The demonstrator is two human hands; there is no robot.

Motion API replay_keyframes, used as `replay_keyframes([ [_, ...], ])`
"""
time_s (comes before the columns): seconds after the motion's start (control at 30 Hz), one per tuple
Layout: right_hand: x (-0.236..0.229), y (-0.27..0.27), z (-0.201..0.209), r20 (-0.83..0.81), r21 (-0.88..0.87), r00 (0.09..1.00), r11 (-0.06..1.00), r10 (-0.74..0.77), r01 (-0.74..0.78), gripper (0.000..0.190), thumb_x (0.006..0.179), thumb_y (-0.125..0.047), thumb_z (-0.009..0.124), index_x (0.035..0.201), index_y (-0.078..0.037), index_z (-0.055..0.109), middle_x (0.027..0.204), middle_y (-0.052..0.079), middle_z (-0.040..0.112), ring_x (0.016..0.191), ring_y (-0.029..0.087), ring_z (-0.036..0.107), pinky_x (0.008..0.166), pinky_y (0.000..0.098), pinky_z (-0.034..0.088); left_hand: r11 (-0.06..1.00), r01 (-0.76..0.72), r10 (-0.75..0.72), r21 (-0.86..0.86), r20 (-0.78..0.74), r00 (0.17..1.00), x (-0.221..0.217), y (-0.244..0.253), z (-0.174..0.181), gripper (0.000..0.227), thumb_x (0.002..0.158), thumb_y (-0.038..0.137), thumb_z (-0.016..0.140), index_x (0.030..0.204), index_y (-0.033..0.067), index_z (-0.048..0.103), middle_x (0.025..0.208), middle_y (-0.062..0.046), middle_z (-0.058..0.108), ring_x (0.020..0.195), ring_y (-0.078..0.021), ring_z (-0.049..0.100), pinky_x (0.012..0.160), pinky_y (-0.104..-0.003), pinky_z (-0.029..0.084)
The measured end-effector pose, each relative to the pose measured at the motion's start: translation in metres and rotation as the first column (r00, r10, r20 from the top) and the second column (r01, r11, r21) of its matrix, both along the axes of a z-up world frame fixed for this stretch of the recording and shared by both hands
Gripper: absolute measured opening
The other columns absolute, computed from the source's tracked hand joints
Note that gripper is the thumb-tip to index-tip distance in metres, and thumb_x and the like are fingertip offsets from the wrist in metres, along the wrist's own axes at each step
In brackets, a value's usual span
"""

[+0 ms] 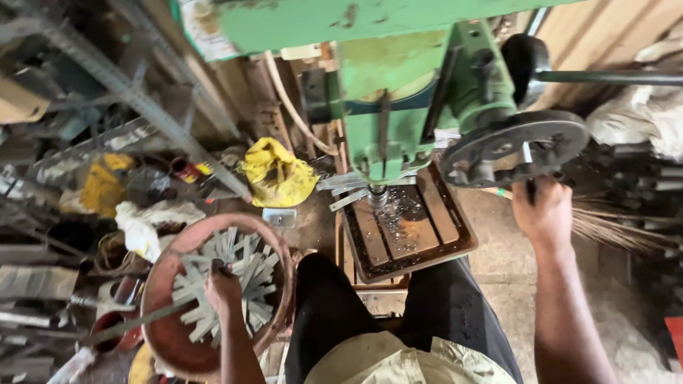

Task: The person repeatedly picks up metal rods from a bucket, positions them under a drill press, and drills holes into them. The person operates the drill press lever with the right hand while holding the rod with the left hand, then places the finished rods into a tray.

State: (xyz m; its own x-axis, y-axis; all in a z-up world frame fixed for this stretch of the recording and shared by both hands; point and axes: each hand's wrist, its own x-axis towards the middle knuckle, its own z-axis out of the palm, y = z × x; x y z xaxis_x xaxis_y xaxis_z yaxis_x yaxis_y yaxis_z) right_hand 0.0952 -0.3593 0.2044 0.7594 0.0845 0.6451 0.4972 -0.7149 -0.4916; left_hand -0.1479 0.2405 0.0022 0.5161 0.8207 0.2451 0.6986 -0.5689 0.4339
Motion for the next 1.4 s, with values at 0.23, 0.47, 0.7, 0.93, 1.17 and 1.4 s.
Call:
replay_keyframes([
  [0.23, 0.005, 0.005, -0.003, 0.011, 0.003, 0.999, 0.999, -0.051, 0.051, 0.02, 0.1, -0.011, 0.069, 0.089, 0.005, 0.066, 0.079, 0.023, 0.066, 0.07, 0.041, 0.068, 0.063, 0.0464, 0.053, 0.71, 0.692, -0.655, -0.129, 0.239, 0.717, 0.08, -0.131, 0.004, 0.024, 0.094, 0.026, 0.066, 0.103, 0.0055, 0.075, 0.085, -0.024, 0.072, 0.08, -0.0422, 0.069, 0.079, -0.05, 0.056],
  [0.47, 0.012, 0.0, -0.01, -0.08, 0.035, 0.995, 0.997, -0.067, 0.07, 0.03, 0.098, -0.013, 0.071, 0.076, 0.004, 0.06, 0.064, 0.022, 0.061, 0.056, 0.039, 0.064, 0.053, 0.0455, 0.047, 0.754, 0.532, -0.639, -0.384, -0.245, 0.729, 0.152, -0.179, -0.049, 0.069, 0.094, 0.064, 0.057, 0.125, 0.0028, 0.067, 0.125, -0.025, 0.066, 0.12, -0.0432, 0.061, 0.102, -0.05, 0.051],
  [0.7, 0.011, 0.004, -0.006, -0.08, 0.025, 0.994, 0.997, -0.073, 0.076, 0.028, 0.099, -0.013, 0.071, 0.079, 0.004, 0.061, 0.066, 0.023, 0.06, 0.056, 0.039, 0.063, 0.054, 0.0448, 0.047, 0.759, 0.48, -0.635, -0.44, -0.335, 0.697, 0.18, -0.169, -0.038, 0.084, 0.094, 0.072, 0.057, 0.133, -0.0017, 0.06, 0.132, -0.024, 0.064, 0.126, -0.0387, 0.06, 0.106, -0.046, 0.052],
  [0.93, -0.001, -0.022, 0.03, -0.677, -0.073, 0.733, 0.997, -0.062, 0.017, 0.025, 0.106, -0.02, 0.051, 0.12, -0.005, 0.066, 0.081, 0.014, 0.072, 0.054, 0.023, 0.065, 0.045, 0.0369, 0.048, 0.689, 0.388, -0.675, -0.612, -0.347, 0.651, 0.195, -0.167, -0.023, 0.083, 0.096, 0.07, 0.056, 0.144, 0.0028, 0.047, 0.142, -0.022, 0.055, 0.126, -0.0343, 0.061, 0.102, -0.045, 0.055],
  [1.17, -0.017, -0.046, 0.054, -0.228, -0.763, 0.964, 0.64, -0.137, -0.09, 0.022, 0.101, -0.026, 0.061, 0.11, -0.016, 0.078, 0.089, 0.021, 0.071, 0.08, 0.037, 0.068, 0.068, 0.0494, 0.055, 0.667, 0.439, -0.704, -0.603, -0.314, 0.637, 0.192, -0.171, 0.002, 0.072, 0.09, 0.068, 0.059, 0.124, 0.0049, 0.07, 0.12, -0.019, 0.072, 0.113, -0.0317, 0.071, 0.097, -0.045, 0.059],
  [1.4, -0.019, -0.003, 0.052, -0.4, -0.121, 0.907, 0.988, -0.134, 0.093, 0.03, 0.1, -0.021, 0.068, 0.101, 0.008, 0.068, 0.099, 0.032, 0.069, 0.094, 0.05, 0.066, 0.081, 0.0537, 0.051, 0.696, 0.481, -0.671, -0.533, -0.245, 0.7, 0.188, -0.175, -0.016, 0.078, 0.089, 0.069, 0.065, 0.124, -0.0001, 0.066, 0.12, -0.023, 0.068, 0.112, -0.037, 0.067, 0.094, -0.049, 0.057],
])
